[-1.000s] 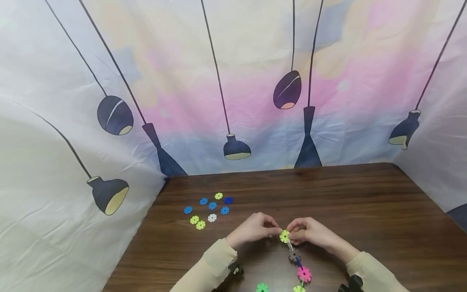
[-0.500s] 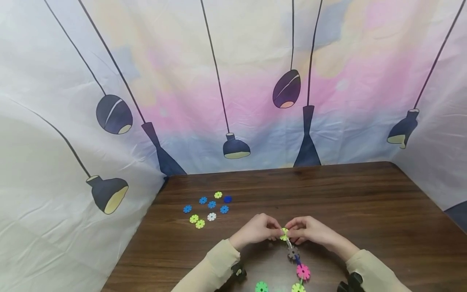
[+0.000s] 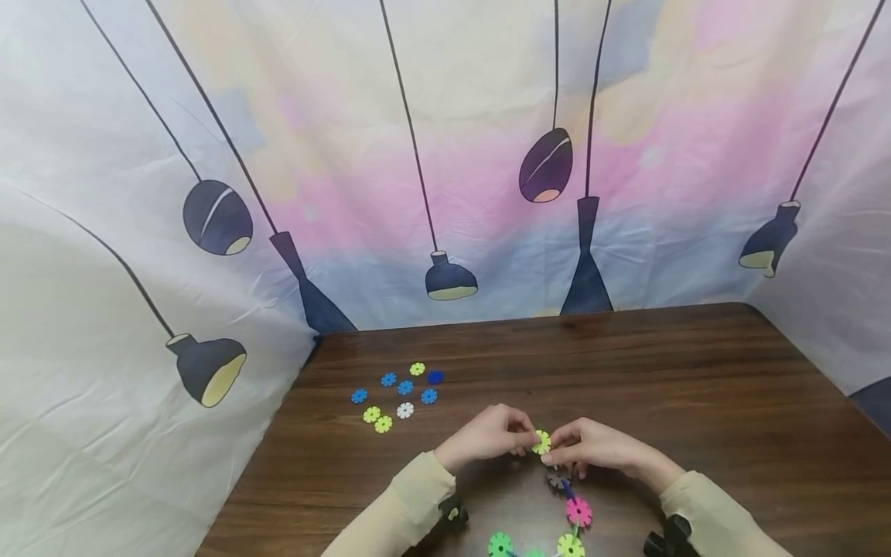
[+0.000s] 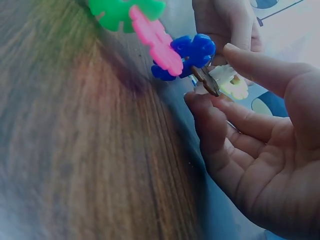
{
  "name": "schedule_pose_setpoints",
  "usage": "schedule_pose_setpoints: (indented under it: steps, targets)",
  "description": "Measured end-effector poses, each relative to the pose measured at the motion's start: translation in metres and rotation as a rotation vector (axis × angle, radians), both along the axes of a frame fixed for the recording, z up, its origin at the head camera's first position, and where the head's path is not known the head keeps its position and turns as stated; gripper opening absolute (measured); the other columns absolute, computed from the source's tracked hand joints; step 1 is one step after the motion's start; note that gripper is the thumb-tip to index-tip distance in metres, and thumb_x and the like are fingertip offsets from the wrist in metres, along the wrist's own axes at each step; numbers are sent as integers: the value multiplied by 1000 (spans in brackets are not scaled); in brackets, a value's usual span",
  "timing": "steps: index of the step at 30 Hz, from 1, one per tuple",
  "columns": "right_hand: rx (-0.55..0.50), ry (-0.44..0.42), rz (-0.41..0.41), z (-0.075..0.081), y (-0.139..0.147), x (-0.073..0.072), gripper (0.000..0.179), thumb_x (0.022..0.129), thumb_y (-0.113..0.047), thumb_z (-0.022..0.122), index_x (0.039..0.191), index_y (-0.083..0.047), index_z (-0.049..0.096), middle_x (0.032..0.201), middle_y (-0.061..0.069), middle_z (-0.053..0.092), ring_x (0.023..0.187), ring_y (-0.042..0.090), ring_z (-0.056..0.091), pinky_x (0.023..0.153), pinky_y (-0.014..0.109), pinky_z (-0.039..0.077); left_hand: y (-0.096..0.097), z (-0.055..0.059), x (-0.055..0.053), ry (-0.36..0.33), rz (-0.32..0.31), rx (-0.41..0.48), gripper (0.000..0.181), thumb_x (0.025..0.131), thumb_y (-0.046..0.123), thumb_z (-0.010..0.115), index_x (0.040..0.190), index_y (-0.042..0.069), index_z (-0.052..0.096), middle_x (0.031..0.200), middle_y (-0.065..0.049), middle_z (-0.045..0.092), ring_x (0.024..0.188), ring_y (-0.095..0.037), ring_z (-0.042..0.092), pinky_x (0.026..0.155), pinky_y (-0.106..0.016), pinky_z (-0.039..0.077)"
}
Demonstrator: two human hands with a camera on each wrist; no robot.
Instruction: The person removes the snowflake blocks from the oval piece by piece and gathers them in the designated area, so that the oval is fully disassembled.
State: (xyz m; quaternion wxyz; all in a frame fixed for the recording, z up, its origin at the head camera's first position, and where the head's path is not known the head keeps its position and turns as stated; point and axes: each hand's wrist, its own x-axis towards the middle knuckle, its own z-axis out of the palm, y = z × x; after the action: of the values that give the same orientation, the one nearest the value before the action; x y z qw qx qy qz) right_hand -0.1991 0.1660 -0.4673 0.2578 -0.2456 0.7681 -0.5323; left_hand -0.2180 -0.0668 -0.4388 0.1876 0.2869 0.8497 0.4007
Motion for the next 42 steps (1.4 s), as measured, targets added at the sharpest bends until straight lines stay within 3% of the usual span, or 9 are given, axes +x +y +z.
schedule_pose_setpoints:
  steps: [13,19,27,32,42]
  targets:
    - [-59,-57,-19,8,-2,1,25,93,-26,72,100,-2,72,90,4,69,81,17,64,70,36,57,0,9,-2,-52,-148,-41,18,100,22,65,92,8,73,77,1,71,67,-11,68,61,-23,53]
    - [-57,-49,-14,10,-2,-1,25,94,-26,71,99,-2,71,89,4,68,81,17,64,71,36,57,0,10,-6,-60,-166,-16,18,101,21,64,94,7,73,82,-2,72,71,-14,69,65,-26,56]
    - [-43,-64,-30,8,-2,-1,26,93,-28,71,97,-2,71,87,3,68,79,16,63,72,37,58,0,6,-3,24,-131,-17,18,99,22,65,90,8,73,74,3,69,67,-11,66,61,-22,52]
    - [-37,-64,-36,5,-3,0,26,92,-29,72,93,-3,70,84,1,66,78,15,62,71,37,58,1,4,1,90,-67,-31,19,98,23,66,86,9,72,71,4,67,63,-10,63,57,-20,48]
    - [-9,-67,-60,4,-2,0,36,92,-32,72,107,0,72,98,4,72,84,18,66,74,36,58,-14,8,-4,93,42,-11,25,97,28,69,84,6,72,74,0,69,68,-17,68,58,-22,48]
